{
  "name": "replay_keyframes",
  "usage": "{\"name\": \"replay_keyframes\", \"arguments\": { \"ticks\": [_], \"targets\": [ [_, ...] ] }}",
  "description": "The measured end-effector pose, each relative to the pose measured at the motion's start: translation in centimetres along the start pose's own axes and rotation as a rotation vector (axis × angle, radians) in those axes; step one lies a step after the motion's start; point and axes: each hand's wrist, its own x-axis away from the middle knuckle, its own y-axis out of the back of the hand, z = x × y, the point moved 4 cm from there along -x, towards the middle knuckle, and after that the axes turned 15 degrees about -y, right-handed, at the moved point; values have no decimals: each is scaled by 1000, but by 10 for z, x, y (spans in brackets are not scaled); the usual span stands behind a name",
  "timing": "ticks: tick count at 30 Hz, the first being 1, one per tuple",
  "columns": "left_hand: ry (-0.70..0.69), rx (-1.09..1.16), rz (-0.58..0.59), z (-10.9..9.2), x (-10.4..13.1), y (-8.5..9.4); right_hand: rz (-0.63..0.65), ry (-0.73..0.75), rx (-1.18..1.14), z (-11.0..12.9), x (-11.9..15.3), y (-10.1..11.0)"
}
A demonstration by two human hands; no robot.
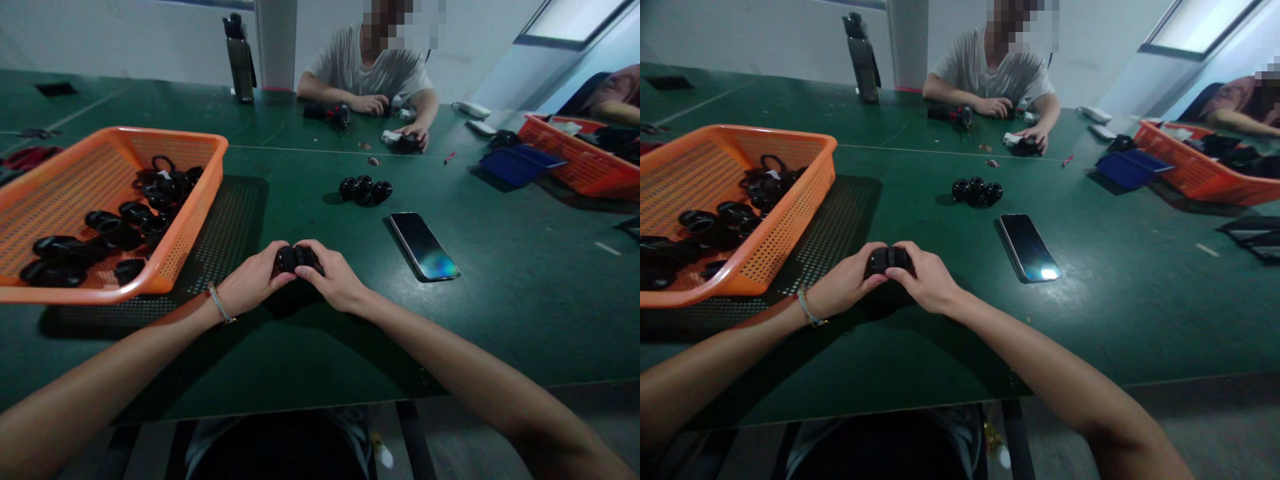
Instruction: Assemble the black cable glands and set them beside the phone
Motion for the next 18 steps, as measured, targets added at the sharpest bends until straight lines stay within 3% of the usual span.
{"name": "replay_keyframes", "arguments": {
  "ticks": [10,14,18],
  "targets": [
    [-53,66,-45,7,-4,4,35,-16,-78,-4,-4,-1],
    [-52,233,-76,7,-3,5,6,115,-8,-5,-6,2],
    [-22,313,2,7,-4,4,-7,183,41,-7,-7,3]
  ]
}}
